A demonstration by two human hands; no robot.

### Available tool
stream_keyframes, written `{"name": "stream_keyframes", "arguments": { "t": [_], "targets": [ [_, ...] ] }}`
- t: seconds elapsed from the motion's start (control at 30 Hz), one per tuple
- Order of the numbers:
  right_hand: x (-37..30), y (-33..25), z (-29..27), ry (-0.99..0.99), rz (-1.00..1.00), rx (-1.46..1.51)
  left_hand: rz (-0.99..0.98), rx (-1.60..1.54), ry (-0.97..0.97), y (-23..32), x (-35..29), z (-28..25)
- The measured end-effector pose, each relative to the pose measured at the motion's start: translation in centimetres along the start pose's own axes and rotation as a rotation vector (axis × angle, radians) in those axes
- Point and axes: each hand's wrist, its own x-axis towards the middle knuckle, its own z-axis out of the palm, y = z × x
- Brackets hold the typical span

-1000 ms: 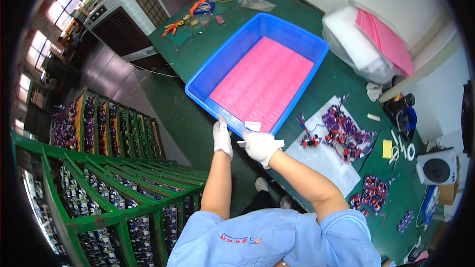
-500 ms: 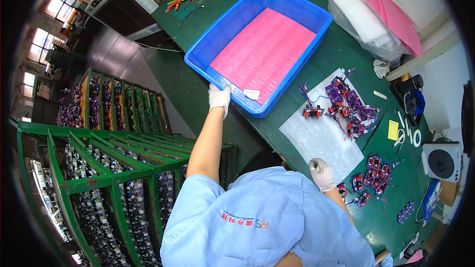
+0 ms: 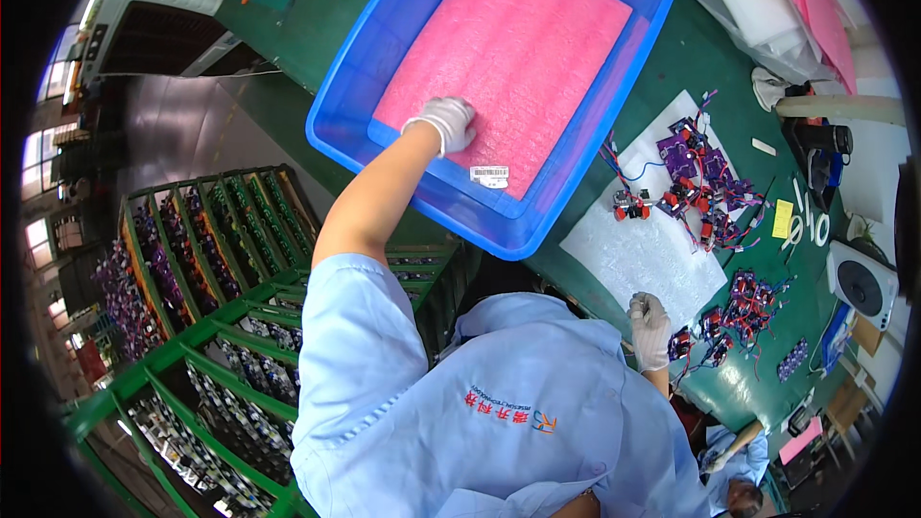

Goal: Manually assemble and sort small electronic circuit board components and place them into storage racks.

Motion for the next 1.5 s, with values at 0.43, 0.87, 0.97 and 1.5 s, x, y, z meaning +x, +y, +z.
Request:
{"name": "stream_keyframes", "arguments": {
  "t": [0.43,0.87,0.97,1.5],
  "targets": [
    [0.8,-3.5,1.6,0.062,0.035,-0.036,0.147,0.047,-0.145,1.1,0.1,1.6],
    [0.9,-3.1,2.6,0.037,-0.129,-0.289,0.112,0.111,-0.253,3.7,0.2,1.3],
    [1.4,-5.0,2.2,0.056,0.039,-0.109,0.182,0.062,-0.416,5.7,0.1,0.4],
    [1.4,-1.5,3.2,0.194,0.199,0.159,0.425,0.258,-0.695,5.3,2.5,4.0]
  ]
}}
